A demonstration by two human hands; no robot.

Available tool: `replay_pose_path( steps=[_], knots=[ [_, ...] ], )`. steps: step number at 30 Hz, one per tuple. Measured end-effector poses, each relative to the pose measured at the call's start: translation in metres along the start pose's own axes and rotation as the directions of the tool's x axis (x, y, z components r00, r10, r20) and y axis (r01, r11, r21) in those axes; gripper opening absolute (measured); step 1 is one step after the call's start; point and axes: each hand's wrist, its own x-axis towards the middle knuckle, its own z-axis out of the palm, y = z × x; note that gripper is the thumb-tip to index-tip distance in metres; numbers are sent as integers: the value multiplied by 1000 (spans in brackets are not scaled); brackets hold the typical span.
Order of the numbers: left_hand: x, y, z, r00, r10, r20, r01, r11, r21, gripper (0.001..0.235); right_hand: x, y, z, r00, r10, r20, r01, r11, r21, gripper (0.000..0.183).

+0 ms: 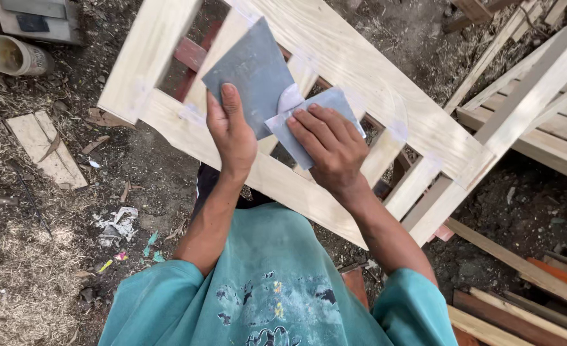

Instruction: The person scoops wood filler from a metal putty knife onto a sanding block and spreads it into the gaps and joints of a wooden headboard frame. They repeatedly apply filler to multiple slats and rails, smoothing the surface with the sanding block.

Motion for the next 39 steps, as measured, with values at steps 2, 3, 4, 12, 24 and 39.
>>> replay_pose_path(
  steps=[2,3,4,12,24,39],
  knots=[
    [22,3,-11,999,19,-35,-14,992,128,49,22,-8,15,997,12,73,-14,1000,24,19],
    [32,4,-18,998,-33,-52,34,999,13,51,25,-13,15,992,25,125,-29,999,36,20],
    [45,4,-24,994,-85,-64,78,992,-103,54,27,-17,16,983,78,165,-104,982,157,20],
    [118,43,-48,951,-308,-21,258,829,-496,68,52,-25,122,748,475,-464,69,640,765,16],
    [171,60,-57,991,-131,-29,117,947,-300,55,126,-4,104,914,244,-324,-149,945,291,3],
    [287,-26,-11,997,-56,48,73,843,-532,59,79,184,230,518,850,101,-831,472,294,54]
  ],
)
